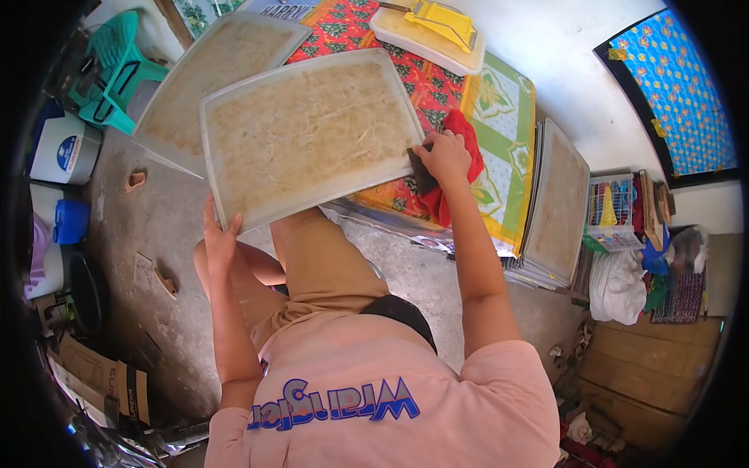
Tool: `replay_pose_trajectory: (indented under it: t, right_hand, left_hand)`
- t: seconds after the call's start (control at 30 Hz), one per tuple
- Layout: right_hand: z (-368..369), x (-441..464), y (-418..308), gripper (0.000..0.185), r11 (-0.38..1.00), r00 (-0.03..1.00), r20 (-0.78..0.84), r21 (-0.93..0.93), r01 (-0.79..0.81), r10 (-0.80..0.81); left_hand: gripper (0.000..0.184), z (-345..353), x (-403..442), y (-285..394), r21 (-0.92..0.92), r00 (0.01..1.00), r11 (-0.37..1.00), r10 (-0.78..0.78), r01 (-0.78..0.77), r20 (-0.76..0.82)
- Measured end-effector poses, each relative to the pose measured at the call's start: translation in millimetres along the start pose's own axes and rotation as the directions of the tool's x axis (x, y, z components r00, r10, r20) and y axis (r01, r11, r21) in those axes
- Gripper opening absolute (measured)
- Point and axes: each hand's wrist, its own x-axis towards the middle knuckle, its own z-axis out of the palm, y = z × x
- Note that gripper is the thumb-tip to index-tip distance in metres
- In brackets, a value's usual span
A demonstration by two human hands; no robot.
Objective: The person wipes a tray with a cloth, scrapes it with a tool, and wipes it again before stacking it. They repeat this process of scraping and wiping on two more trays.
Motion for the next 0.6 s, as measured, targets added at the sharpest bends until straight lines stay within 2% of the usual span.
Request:
replay_pose_trajectory:
  t: [0.1, 0.2, 0.3, 0.4, 0.53, 0.6]
  right_hand:
    - [-4, -3, -6, 0.032, 1.0, 0.999, 0.035, -0.004, 0.028, -0.027]
    - [0, 0, 0, 0.033, 1.0, 1.0, -0.013, -0.002, -0.005, 0.005]
    - [-1, -2, -3, 0.032, 0.997, 0.997, 0.032, 0.023, 0.071, -0.072]
    - [-1, 1, 0, 0.031, 1.0, 1.0, -0.015, -0.005, 0.0, 0.0]
    - [-2, 0, -2, 0.031, 1.0, 0.999, 0.013, -0.004, 0.029, -0.029]
    - [-2, 0, -3, 0.031, 0.999, 1.0, -0.001, -0.016, 0.03, -0.03]
  left_hand:
    - [0.077, -1, 0, -1, -0.003, 1.0, 1.0, -0.017, 0.017, 0.0]
    - [0.077, 0, -2, 5, -0.042, 1.0, 0.999, -0.022, 0.022, 0.012]
    - [0.077, -1, -3, 8, -0.032, 1.0, 0.999, -0.018, 0.018, 0.011]
    - [0.077, 0, -3, 7, -0.037, 1.0, 0.999, 0.005, -0.005, 0.006]
    - [0.077, 0, -1, 3, -0.025, 1.0, 1.0, -0.019, 0.019, -0.001]
    - [0.076, 1, -1, 0, -0.025, 1.0, 0.999, 0.024, -0.024, -0.003]
